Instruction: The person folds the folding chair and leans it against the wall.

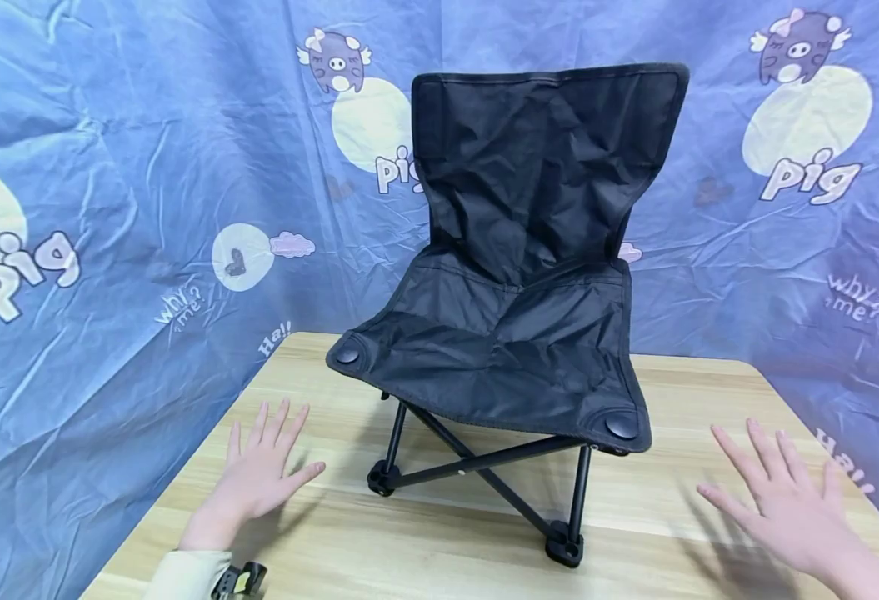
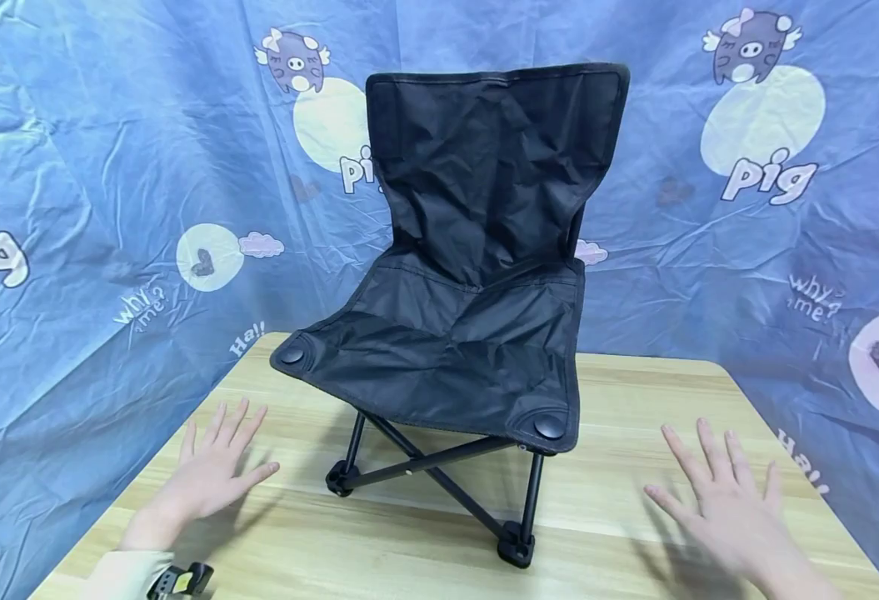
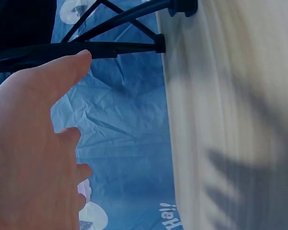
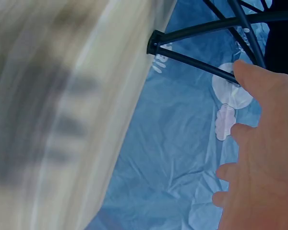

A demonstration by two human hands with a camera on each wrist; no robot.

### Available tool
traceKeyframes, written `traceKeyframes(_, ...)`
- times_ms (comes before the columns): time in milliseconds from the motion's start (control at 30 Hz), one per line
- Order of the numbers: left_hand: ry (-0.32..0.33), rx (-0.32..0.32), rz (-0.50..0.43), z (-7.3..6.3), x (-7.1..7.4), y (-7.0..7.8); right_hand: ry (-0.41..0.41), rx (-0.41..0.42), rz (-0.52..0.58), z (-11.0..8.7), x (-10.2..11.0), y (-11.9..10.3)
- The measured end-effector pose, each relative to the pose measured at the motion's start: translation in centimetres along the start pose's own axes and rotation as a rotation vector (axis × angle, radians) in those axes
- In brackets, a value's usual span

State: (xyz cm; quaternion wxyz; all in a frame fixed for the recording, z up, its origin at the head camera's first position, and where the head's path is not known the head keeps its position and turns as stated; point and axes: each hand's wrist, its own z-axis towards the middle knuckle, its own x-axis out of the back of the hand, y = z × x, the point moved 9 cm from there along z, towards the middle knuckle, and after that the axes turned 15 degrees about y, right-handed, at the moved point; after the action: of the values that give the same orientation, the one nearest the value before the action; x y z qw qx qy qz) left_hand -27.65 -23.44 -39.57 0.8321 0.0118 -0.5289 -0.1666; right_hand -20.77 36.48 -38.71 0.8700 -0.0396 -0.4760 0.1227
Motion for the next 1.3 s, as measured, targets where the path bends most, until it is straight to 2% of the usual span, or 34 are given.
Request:
traceKeyframes(133,0.003,-0.007,-0.007,0.3,0.5,0.2,0.013,0.017,-0.009,0.4,0.8,-0.1)
traceKeyframes(467,0.036,-0.053,0.0,0.9,2.7,1.5,0.029,0.05,-0.059,1.5,3.1,-0.9)
traceKeyframes(733,0.081,-0.091,-0.006,1.4,4.8,2.6,0.037,0.05,-0.047,1.9,4.7,-1.9)
traceKeyframes(933,0.11,-0.116,0.001,1.8,5.8,3.2,0.046,0.057,-0.033,2.3,5.3,-2.4)
traceKeyframes(1100,0.188,-0.169,-0.036,2.2,7.0,4.2,0.096,0.076,0.001,2.8,6.3,-3.2)
traceKeyframes(1300,0.294,-0.216,-0.162,2.9,8.7,5.2,0.146,0.109,0.109,3.2,7.4,-4.2)
